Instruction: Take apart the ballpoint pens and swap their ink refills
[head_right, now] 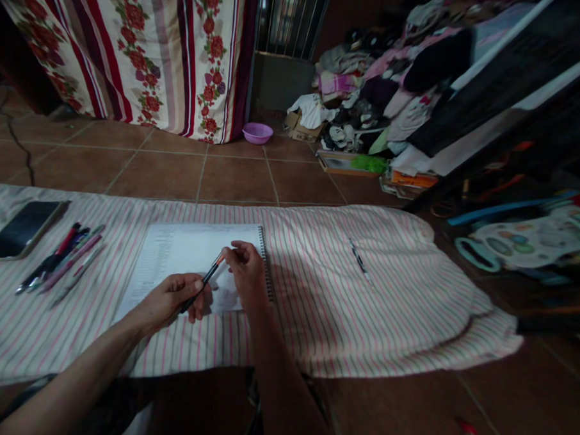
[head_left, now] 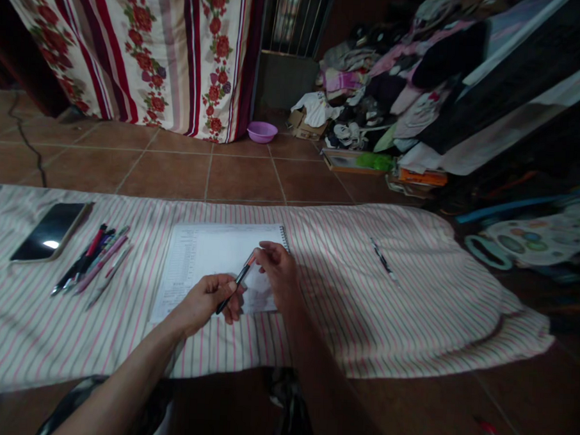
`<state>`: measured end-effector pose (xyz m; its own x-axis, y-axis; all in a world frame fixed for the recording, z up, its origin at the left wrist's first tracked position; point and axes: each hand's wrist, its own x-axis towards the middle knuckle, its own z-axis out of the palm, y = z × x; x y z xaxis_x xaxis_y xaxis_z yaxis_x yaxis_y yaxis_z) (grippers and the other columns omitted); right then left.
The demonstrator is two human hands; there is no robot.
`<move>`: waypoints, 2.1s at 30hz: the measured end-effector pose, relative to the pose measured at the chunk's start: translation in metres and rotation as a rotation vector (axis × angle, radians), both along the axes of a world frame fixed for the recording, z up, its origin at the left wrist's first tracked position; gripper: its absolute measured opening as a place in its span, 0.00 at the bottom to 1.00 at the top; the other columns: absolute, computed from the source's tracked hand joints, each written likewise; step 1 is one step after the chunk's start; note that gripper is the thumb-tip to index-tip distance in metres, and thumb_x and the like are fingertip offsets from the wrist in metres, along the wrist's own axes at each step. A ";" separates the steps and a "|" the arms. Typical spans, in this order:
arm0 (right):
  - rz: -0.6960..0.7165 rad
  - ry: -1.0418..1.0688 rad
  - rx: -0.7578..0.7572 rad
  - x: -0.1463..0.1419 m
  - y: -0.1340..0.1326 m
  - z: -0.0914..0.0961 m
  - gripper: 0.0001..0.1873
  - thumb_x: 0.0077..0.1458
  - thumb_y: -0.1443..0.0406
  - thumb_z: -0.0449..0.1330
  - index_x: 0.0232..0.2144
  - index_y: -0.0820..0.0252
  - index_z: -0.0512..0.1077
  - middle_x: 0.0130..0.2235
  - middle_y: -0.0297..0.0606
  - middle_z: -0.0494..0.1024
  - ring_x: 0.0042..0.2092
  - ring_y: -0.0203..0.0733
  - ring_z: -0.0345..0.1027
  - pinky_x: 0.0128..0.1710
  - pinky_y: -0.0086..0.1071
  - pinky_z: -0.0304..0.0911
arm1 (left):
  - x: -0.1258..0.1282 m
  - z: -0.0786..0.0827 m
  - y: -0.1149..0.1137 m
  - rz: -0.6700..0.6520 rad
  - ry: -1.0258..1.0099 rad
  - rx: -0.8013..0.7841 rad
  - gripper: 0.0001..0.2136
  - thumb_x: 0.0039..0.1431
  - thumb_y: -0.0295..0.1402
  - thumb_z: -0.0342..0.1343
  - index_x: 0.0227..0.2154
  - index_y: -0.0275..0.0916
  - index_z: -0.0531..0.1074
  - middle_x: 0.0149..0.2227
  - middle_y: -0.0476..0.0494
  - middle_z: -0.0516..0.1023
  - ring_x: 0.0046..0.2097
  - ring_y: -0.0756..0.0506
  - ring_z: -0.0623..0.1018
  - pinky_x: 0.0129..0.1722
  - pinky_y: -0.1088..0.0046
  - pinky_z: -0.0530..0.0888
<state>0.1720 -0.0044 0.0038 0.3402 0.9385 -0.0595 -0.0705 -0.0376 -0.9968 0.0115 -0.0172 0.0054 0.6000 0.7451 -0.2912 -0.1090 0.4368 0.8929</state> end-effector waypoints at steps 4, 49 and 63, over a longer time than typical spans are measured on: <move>0.008 0.029 0.011 -0.001 -0.002 0.006 0.15 0.43 0.59 0.62 0.32 0.61 0.69 0.27 0.34 0.75 0.28 0.35 0.68 0.26 0.28 0.63 | 0.000 0.000 0.000 0.005 0.011 0.008 0.16 0.52 0.42 0.55 0.28 0.31 0.70 0.19 0.45 0.72 0.20 0.50 0.72 0.19 0.75 0.67; -0.055 0.263 0.010 0.000 -0.001 0.005 0.15 0.43 0.58 0.62 0.35 0.58 0.72 0.37 0.37 0.77 0.32 0.35 0.70 0.31 0.29 0.64 | 0.000 0.000 0.000 -0.032 -0.008 -0.025 0.16 0.53 0.43 0.55 0.29 0.31 0.70 0.21 0.43 0.74 0.22 0.49 0.73 0.21 0.74 0.69; -0.201 0.382 0.008 0.006 -0.001 0.012 0.12 0.44 0.58 0.59 0.33 0.57 0.70 0.31 0.33 0.71 0.29 0.32 0.67 0.20 0.22 0.54 | 0.002 0.003 -0.002 0.071 -0.037 -0.072 0.15 0.49 0.41 0.59 0.31 0.30 0.71 0.24 0.41 0.76 0.27 0.46 0.76 0.24 0.73 0.69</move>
